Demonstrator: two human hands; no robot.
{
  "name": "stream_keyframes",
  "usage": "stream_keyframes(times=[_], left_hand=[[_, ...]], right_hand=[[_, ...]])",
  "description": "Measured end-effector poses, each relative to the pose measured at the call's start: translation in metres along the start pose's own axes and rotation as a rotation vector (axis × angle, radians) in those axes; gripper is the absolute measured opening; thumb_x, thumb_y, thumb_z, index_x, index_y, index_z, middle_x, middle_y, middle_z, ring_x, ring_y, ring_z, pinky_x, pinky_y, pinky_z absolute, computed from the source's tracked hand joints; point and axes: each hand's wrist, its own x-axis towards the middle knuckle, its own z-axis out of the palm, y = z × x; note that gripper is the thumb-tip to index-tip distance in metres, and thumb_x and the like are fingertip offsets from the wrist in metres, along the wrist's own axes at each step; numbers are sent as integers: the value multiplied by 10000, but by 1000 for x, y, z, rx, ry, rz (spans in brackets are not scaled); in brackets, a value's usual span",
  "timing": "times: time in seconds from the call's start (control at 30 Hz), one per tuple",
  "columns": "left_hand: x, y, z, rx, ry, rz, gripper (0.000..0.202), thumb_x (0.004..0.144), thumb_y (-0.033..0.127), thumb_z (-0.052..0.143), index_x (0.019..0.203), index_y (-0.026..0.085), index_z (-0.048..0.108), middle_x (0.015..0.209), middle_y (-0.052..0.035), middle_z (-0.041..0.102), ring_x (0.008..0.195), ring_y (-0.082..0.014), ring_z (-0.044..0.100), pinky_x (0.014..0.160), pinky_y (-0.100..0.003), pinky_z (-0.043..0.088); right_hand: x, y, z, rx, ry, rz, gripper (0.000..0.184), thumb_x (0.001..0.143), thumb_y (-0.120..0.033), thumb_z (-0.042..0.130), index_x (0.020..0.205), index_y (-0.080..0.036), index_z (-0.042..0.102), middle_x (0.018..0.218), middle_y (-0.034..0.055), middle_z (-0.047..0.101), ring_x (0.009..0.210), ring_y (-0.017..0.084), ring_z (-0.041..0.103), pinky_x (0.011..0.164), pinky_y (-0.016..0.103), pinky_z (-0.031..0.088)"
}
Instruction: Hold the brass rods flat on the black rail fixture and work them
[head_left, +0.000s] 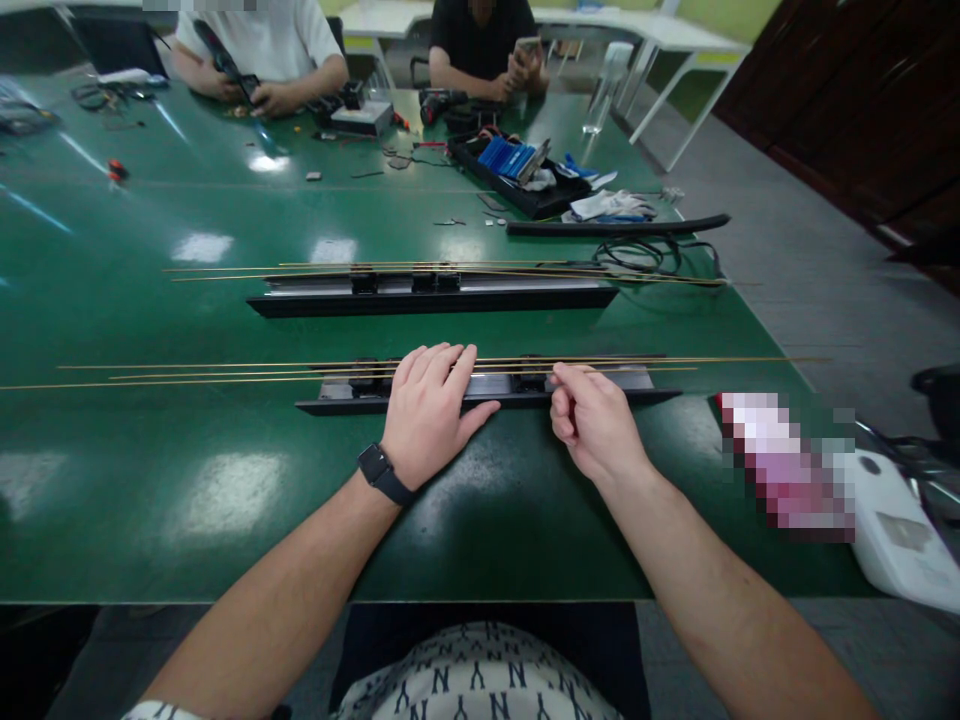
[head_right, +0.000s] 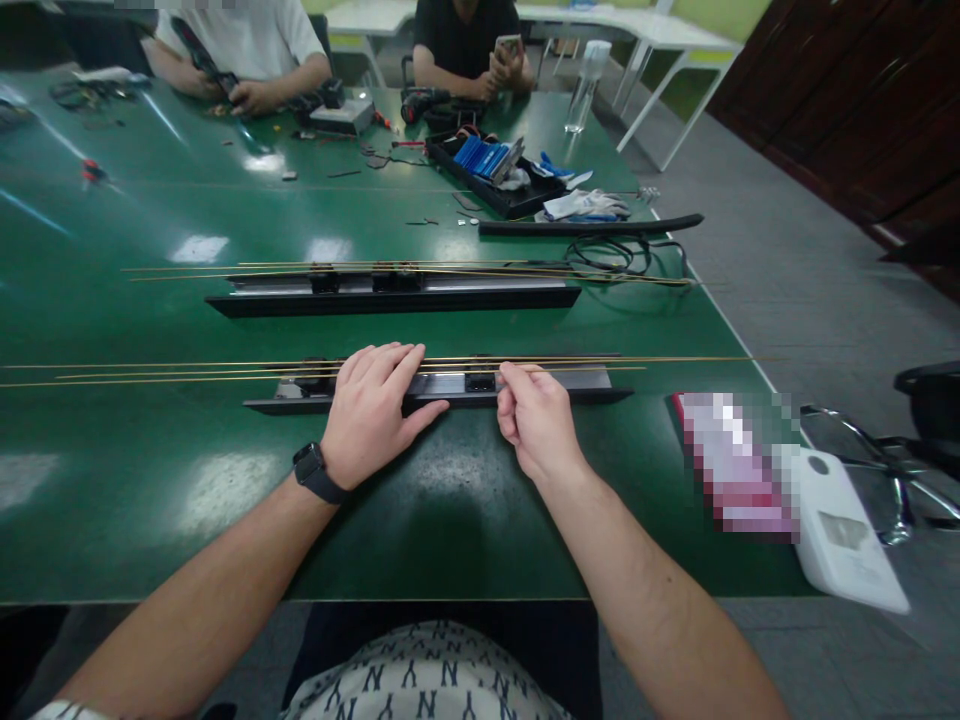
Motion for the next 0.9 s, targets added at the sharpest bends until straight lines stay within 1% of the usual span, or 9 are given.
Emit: stream_keyframes(times=[0.17, 0.33, 0.5, 0.7, 0.9], left_hand=[[0, 0, 0, -2, 3, 0, 607, 946, 507, 629, 1428, 148, 548, 1389, -153, 636, 1330, -317, 550, 1198, -505, 343], [0, 1, 0, -1, 0, -2, 610, 944, 508, 631, 1426, 144, 547, 1387, -152, 635, 1327, -314, 550, 1199, -500, 340], [-1, 0, 0, -9, 1, -10, 599, 947, 501, 625, 1433, 160, 544, 1387, -153, 632, 1336, -319, 548, 1201, -503, 335], [-1, -1, 1, -13, 1, -8, 609, 945, 499, 627, 1439, 153, 541, 1393, -153, 629, 1335, -318, 545, 1201, -504, 338], [0, 0, 0, -5, 2, 1, 609, 941, 507, 633, 1428, 151, 550, 1380, -156, 634, 1325, -326, 553, 1192, -507, 348]], right_hand=[[1, 1, -2, 5, -6, -5, 236, 815, -346, 776, 780, -185, 608, 449, -66, 509, 292, 64, 367, 267, 162, 196], [1, 1, -2, -32, -23, 0, 252, 837, -382, 758, 791, -184, 609, 436, -54, 527, 282, 71, 372, 272, 168, 202], [1, 1, -3, -59, -51, -4, 292, 813, -416, 788, 804, -184, 611, 436, -53, 529, 286, 70, 374, 278, 167, 203], [1, 0, -2, -25, -26, 0, 255, 815, -373, 779, 789, -180, 615, 443, -63, 513, 291, 60, 369, 273, 158, 202], [1, 1, -2, 4, 3, 0, 262, 819, -373, 779, 785, -183, 602, 444, -69, 503, 287, 57, 362, 267, 158, 208]])
